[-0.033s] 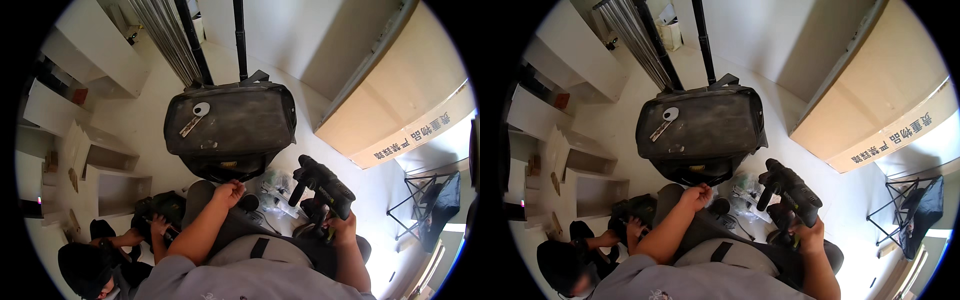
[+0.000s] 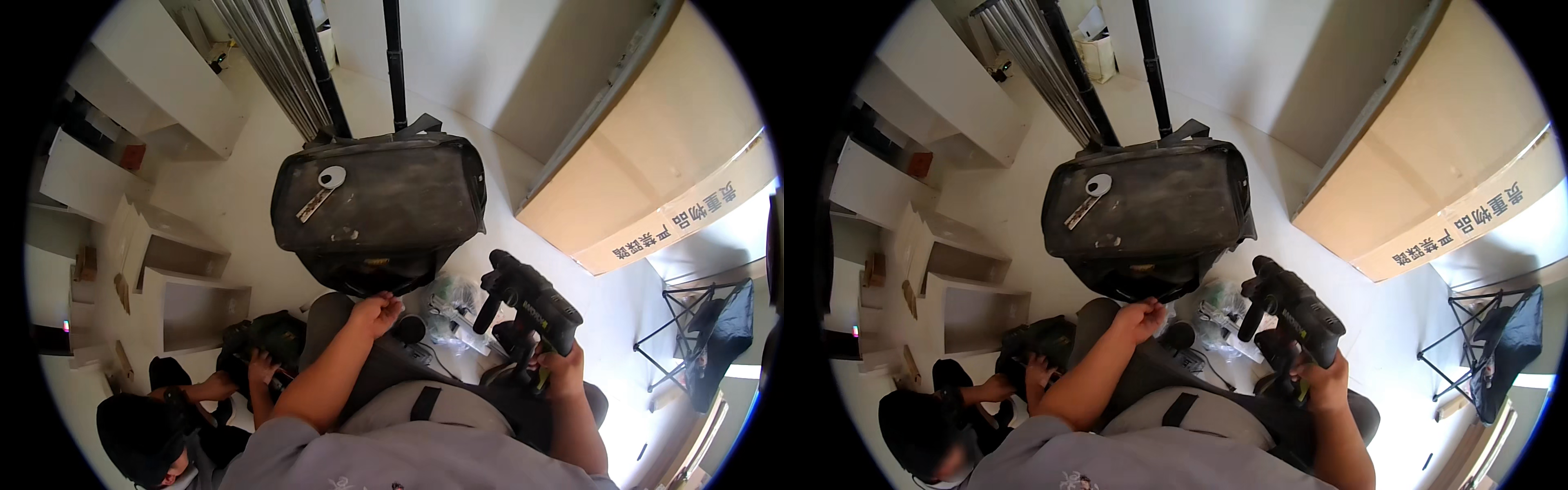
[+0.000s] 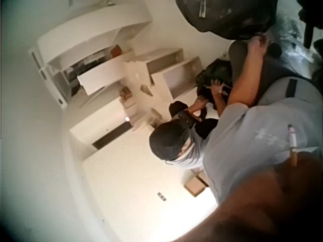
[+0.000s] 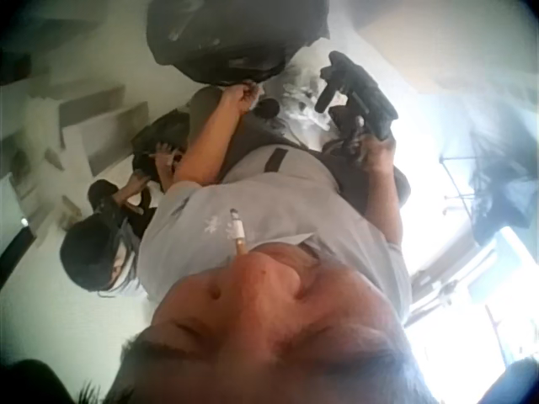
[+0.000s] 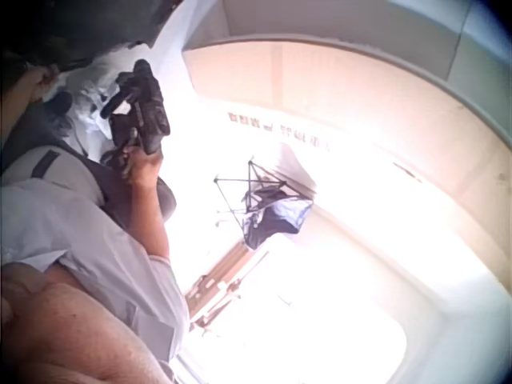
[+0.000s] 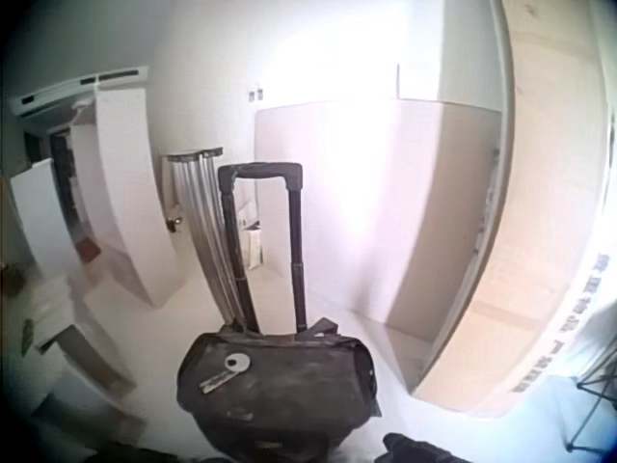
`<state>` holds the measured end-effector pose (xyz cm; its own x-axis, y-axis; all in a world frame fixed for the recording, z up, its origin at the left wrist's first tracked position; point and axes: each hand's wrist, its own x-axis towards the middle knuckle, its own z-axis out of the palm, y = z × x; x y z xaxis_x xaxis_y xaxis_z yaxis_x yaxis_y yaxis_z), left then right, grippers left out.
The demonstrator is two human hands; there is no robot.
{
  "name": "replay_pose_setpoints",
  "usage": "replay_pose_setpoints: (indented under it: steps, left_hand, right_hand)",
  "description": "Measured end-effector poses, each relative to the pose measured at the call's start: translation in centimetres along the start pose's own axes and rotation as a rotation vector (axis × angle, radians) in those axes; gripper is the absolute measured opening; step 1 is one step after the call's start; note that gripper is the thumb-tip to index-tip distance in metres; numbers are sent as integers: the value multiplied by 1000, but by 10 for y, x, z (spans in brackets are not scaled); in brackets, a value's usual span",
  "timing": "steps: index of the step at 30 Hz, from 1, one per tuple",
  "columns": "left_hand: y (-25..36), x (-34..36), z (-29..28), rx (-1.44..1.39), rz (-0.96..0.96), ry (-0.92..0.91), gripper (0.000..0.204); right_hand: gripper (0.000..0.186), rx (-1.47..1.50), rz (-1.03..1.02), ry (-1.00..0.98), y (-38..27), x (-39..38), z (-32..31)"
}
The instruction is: The person prepares a power drill by inserting a bit, retrieves a hammer and a small bag of fasteners, and uses the drill to create holes in the interior of a wall-mounted cabinet.
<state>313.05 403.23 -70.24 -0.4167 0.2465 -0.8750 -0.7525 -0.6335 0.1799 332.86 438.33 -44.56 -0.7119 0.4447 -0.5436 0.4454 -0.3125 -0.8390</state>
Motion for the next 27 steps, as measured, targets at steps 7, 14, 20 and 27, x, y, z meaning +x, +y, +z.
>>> replay_pose_setpoints:
  steps: [7, 14, 20, 27]
  left_hand:
    - [27, 14, 42, 304, 250, 57, 14]
    - [94, -10, 46, 1499, 739, -105, 29]
    - [106, -24, 53, 2123, 804, -168, 36]
    - [75, 40, 63, 2201, 736, -314, 38]
  right_hand:
    - [36, 24, -37, -28, -2, 6, 8]
    - [41, -6, -45, -4, -1, -7, 7]
    - [40, 17, -62, 50, 13, -10, 4]
    - [40, 13, -55, 149, 27, -16, 1]
